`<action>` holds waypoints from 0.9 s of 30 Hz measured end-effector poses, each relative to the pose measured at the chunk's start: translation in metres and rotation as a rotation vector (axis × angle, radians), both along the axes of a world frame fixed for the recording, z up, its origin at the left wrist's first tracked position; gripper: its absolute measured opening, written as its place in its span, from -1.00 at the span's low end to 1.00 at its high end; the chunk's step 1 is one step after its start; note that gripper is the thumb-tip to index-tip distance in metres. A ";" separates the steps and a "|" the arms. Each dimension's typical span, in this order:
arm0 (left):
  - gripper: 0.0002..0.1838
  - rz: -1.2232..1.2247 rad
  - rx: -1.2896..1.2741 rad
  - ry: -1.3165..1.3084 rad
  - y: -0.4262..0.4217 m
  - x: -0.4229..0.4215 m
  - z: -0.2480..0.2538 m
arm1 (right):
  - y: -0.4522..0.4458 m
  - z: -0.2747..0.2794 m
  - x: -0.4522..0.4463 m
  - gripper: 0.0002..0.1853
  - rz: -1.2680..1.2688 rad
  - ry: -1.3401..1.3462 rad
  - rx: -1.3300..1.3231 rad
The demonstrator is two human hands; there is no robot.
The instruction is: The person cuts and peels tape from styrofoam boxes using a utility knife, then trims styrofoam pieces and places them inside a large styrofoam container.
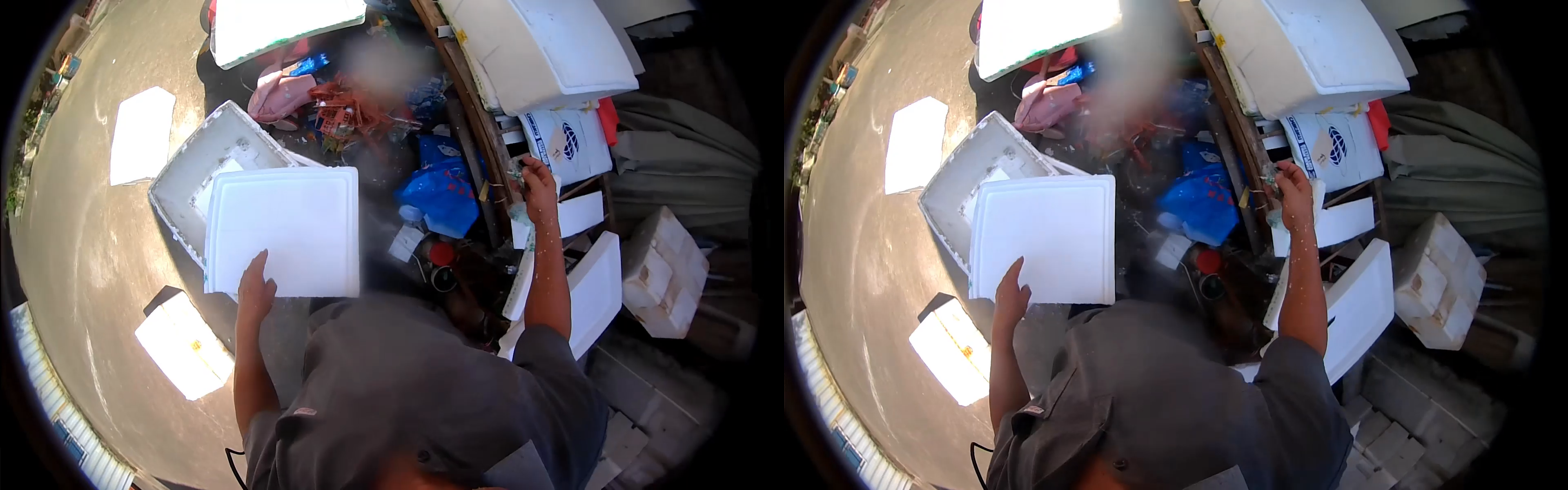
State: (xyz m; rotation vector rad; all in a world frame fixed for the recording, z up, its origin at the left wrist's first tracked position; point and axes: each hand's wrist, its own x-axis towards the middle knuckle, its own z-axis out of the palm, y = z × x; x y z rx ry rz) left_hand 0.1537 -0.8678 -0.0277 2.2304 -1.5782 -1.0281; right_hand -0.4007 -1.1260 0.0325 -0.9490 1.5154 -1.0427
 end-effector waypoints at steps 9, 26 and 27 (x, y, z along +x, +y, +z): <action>-0.28 -0.392 -0.071 0.954 -0.174 -0.262 0.067 | 0.093 0.021 0.073 -0.74 0.207 -0.192 -0.050; -0.78 -0.426 -0.047 0.934 -0.194 -0.318 0.042 | 0.101 -0.055 -0.110 -0.39 -0.043 0.764 0.153; -0.79 -0.437 -0.138 0.954 -0.193 -0.315 0.034 | 0.097 -0.061 -0.108 -0.46 -0.003 0.838 0.187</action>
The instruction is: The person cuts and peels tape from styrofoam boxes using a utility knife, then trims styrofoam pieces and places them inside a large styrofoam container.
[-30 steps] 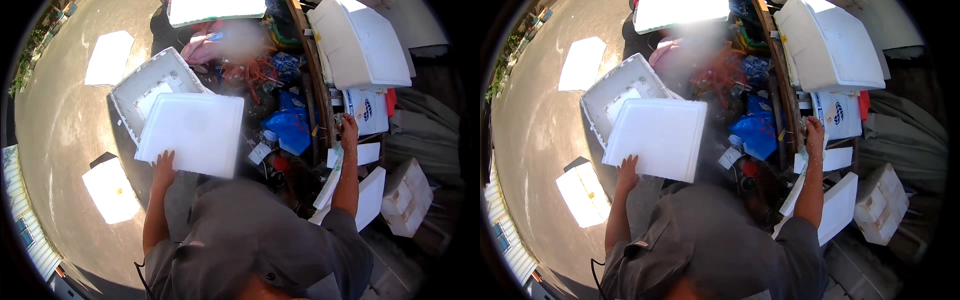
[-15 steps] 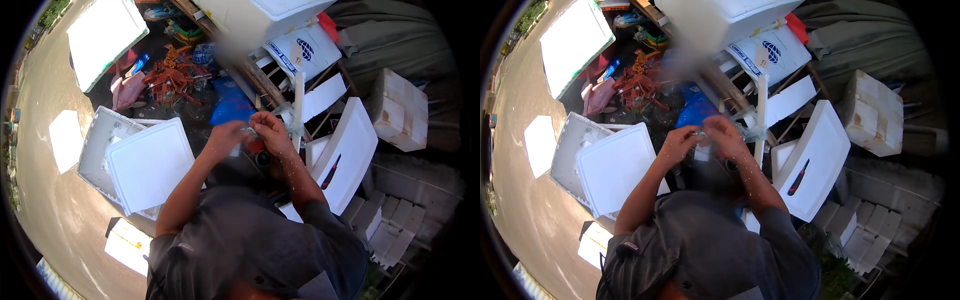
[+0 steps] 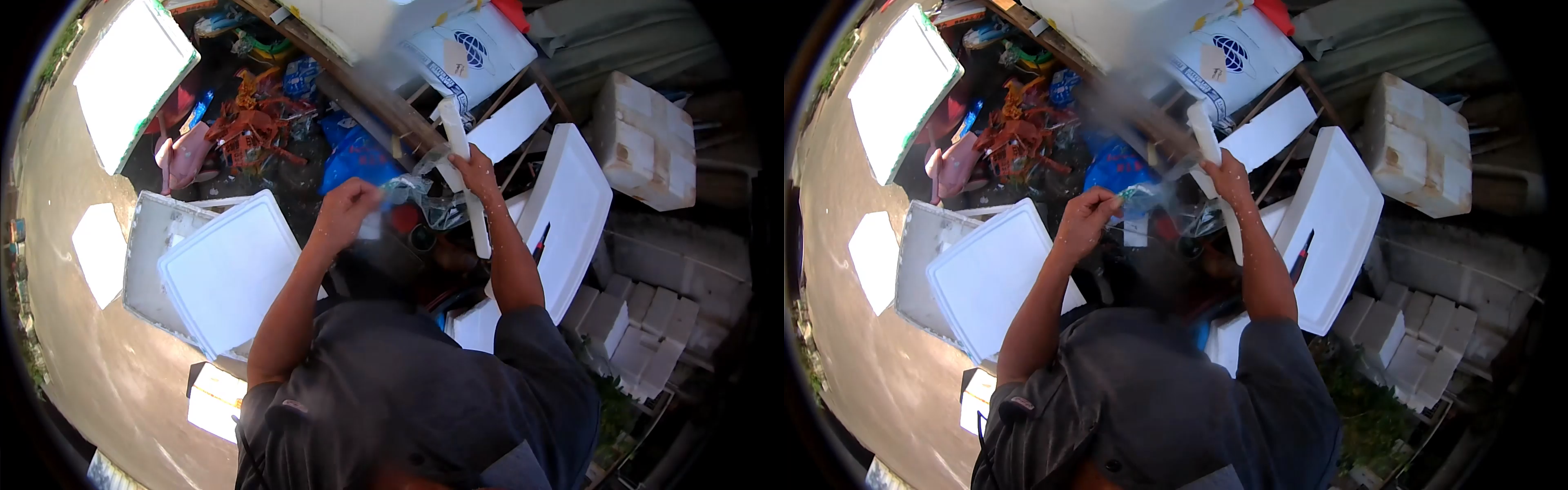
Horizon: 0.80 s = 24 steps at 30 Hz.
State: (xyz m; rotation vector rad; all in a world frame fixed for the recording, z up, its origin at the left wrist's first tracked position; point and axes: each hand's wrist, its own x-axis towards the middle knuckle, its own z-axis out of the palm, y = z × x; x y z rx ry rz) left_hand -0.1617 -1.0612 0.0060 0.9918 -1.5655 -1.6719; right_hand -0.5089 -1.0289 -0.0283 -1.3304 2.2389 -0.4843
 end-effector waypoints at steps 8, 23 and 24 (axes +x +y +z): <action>-0.71 0.351 0.620 1.057 -0.011 0.052 0.019 | 0.006 0.050 -0.017 -0.54 -0.552 -1.049 -0.409; -0.69 0.773 0.706 1.040 -0.041 0.099 -0.018 | -0.021 0.075 0.013 -0.48 -0.472 -1.470 -0.811; -0.67 0.773 0.695 1.029 -0.048 0.107 -0.035 | -0.018 0.076 0.016 -0.47 -0.445 -1.486 -0.821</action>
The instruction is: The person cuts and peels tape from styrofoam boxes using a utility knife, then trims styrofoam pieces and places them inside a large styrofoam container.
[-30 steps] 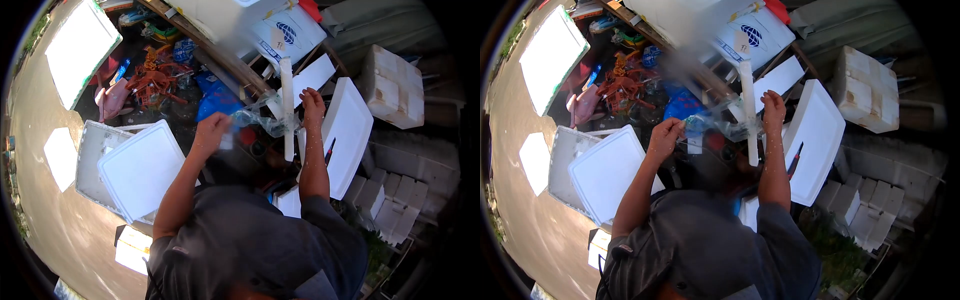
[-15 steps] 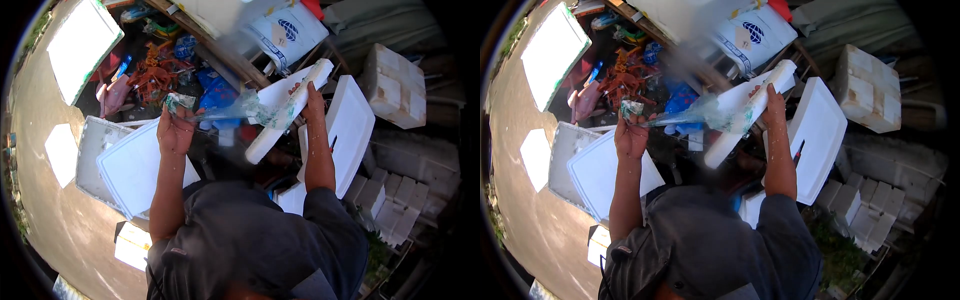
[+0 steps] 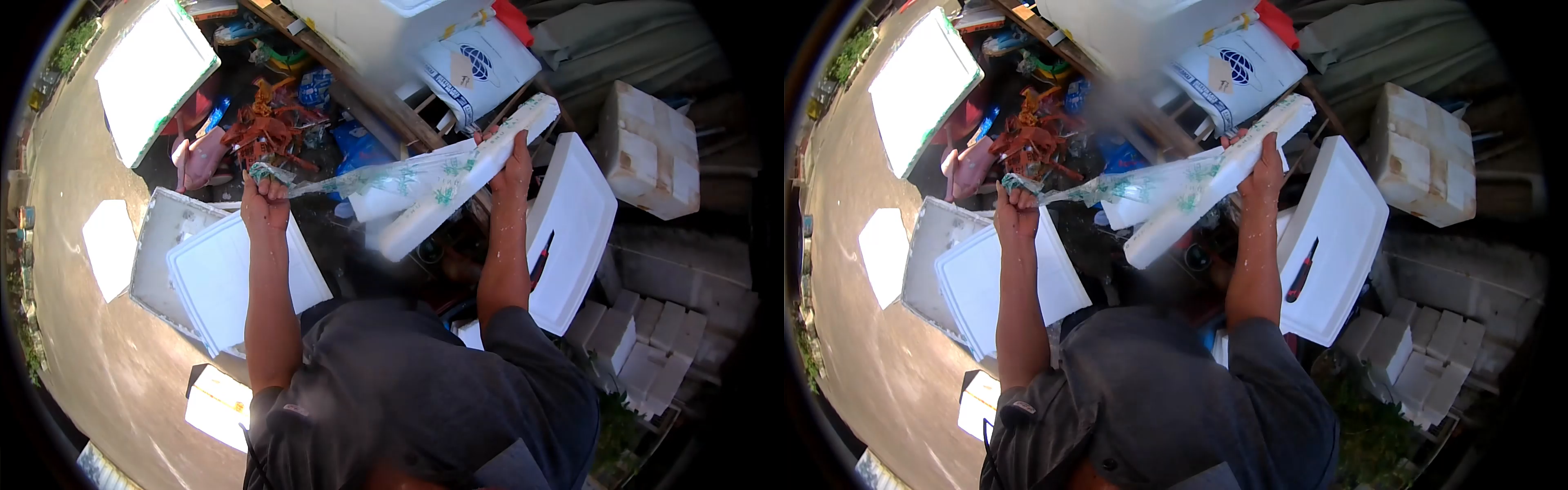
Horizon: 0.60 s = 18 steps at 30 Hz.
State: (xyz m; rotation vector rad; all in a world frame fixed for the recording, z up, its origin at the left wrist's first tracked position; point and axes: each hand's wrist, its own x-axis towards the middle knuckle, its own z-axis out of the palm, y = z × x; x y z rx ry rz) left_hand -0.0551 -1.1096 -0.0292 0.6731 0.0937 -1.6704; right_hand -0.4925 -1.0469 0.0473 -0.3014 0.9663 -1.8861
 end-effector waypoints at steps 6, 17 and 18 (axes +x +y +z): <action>-0.74 0.007 0.010 -0.028 -0.027 -0.005 -0.018 | 0.021 0.018 0.009 -0.46 0.078 0.028 -0.015; -0.64 -0.111 0.032 -0.117 -0.053 -0.035 0.004 | 0.061 0.039 -0.010 -0.44 0.143 0.173 -0.052; -0.70 -0.220 -0.068 -0.158 -0.048 -0.037 0.007 | 0.062 0.044 -0.013 -0.48 0.176 0.242 -0.009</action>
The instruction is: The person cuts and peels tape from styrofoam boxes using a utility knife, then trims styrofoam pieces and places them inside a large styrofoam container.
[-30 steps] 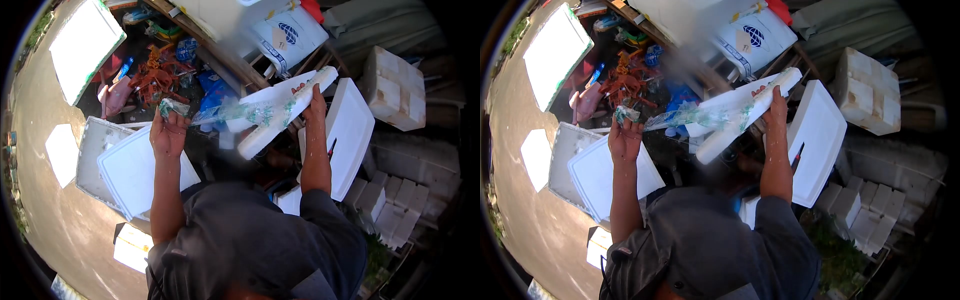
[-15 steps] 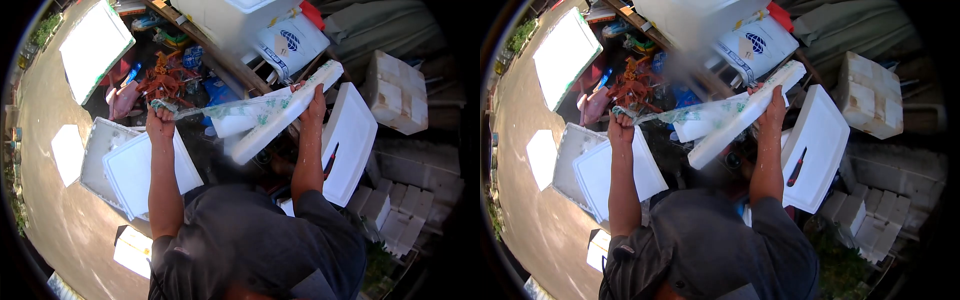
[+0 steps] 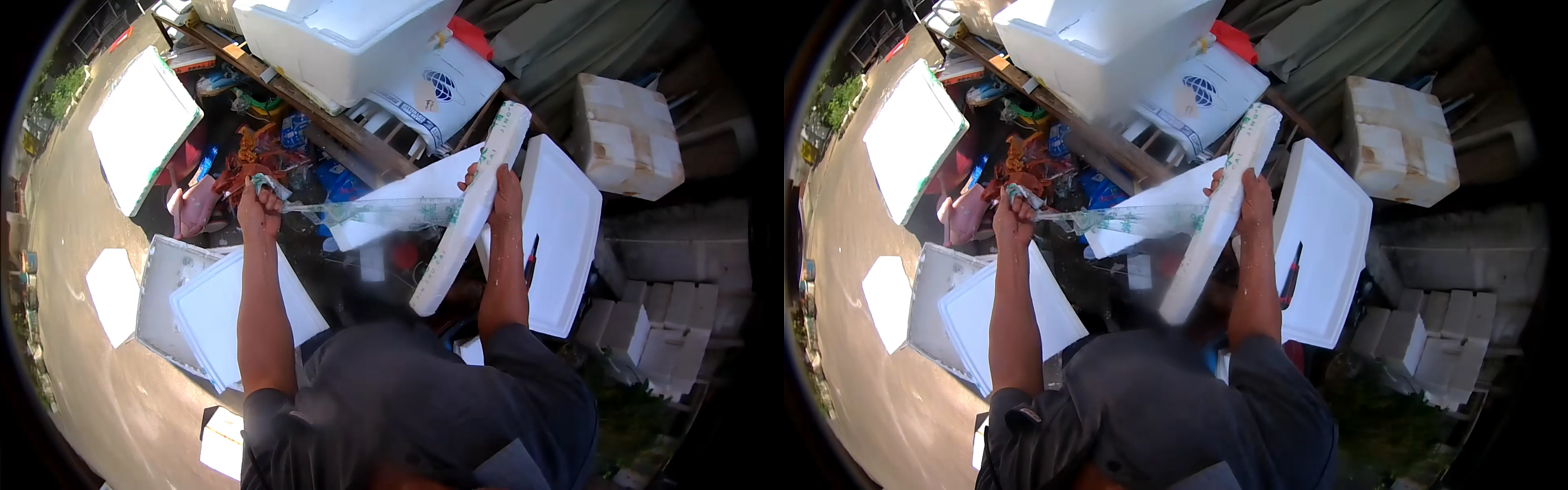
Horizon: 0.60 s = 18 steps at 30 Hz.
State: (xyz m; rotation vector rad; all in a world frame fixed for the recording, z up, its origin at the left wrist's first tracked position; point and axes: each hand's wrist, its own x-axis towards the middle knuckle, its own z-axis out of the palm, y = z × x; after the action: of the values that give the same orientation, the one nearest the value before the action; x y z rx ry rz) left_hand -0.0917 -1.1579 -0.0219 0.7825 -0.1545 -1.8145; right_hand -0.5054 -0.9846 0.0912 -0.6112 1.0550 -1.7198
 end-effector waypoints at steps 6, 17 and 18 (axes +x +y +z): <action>-0.58 -0.376 -0.281 -0.259 0.012 -0.038 0.080 | 0.007 0.024 0.029 -0.49 0.313 0.364 0.336; -0.71 -0.914 -0.804 -0.674 0.041 -0.071 0.179 | 0.008 0.023 0.060 -0.33 0.865 0.544 0.361; -0.70 -0.929 -0.811 -0.666 0.038 -0.069 0.172 | 0.006 0.022 0.058 -0.36 0.900 0.546 0.354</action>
State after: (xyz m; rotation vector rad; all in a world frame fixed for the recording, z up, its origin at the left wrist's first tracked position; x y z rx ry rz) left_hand -0.1607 -1.1197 0.1502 0.7141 -1.8079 -1.9455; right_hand -0.4473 -0.9781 0.1132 -1.1374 1.1557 -0.5743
